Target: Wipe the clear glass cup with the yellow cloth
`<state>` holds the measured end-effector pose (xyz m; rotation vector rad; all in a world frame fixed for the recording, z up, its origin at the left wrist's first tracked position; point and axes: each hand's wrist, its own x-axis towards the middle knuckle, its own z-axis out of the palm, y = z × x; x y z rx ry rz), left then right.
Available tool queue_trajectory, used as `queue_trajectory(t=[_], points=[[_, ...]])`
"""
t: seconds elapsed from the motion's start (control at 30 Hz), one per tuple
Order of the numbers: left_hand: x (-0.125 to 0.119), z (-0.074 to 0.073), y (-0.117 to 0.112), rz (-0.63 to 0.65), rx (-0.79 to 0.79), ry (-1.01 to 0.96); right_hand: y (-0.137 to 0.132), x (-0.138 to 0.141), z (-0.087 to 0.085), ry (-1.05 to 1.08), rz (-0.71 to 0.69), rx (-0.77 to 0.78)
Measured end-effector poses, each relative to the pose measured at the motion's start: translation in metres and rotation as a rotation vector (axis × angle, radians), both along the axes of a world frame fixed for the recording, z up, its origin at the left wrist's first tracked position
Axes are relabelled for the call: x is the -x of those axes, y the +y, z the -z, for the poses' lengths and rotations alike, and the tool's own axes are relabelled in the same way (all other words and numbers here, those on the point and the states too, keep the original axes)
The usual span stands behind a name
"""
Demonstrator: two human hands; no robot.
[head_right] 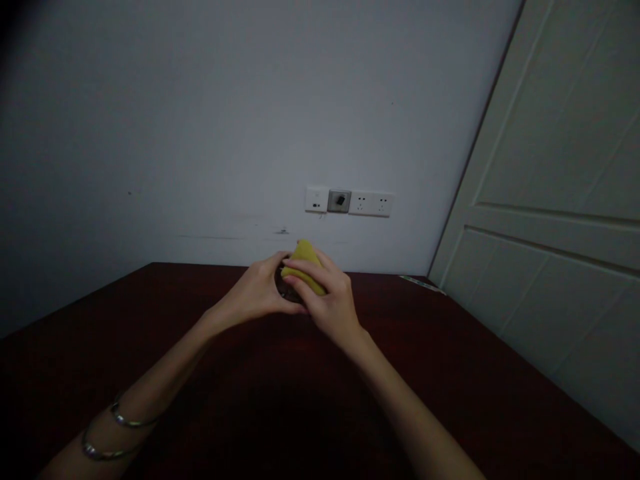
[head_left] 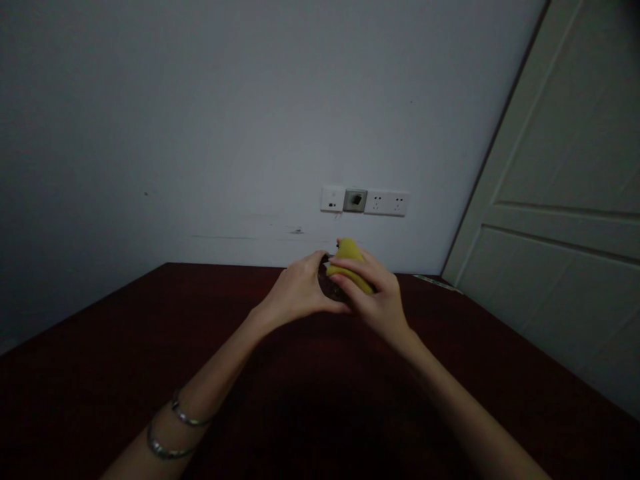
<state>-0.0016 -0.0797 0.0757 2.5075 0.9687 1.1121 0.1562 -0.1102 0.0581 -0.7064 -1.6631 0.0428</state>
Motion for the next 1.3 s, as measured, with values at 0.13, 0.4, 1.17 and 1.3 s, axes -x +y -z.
queue_trajectory(t=[0.13, 0.4, 1.17, 1.3], points=[[0.001, -0.004, -0.002, 0.069, 0.013, -0.031, -0.004, 0.001, 0.001, -0.102, -0.03, -0.094], [-0.002, -0.004, -0.007, 0.173, 0.138, -0.124, 0.009, -0.001, 0.002, 0.323, -0.135, 0.126], [-0.011, 0.005, 0.007, 0.516, 0.664, -0.627, 0.003, -0.012, -0.01, 0.307, -0.192, 0.148], [-0.009, 0.003, 0.008, 0.464, 0.629, -0.623, -0.013, -0.023, -0.024, -0.082, -0.262, 0.1]])
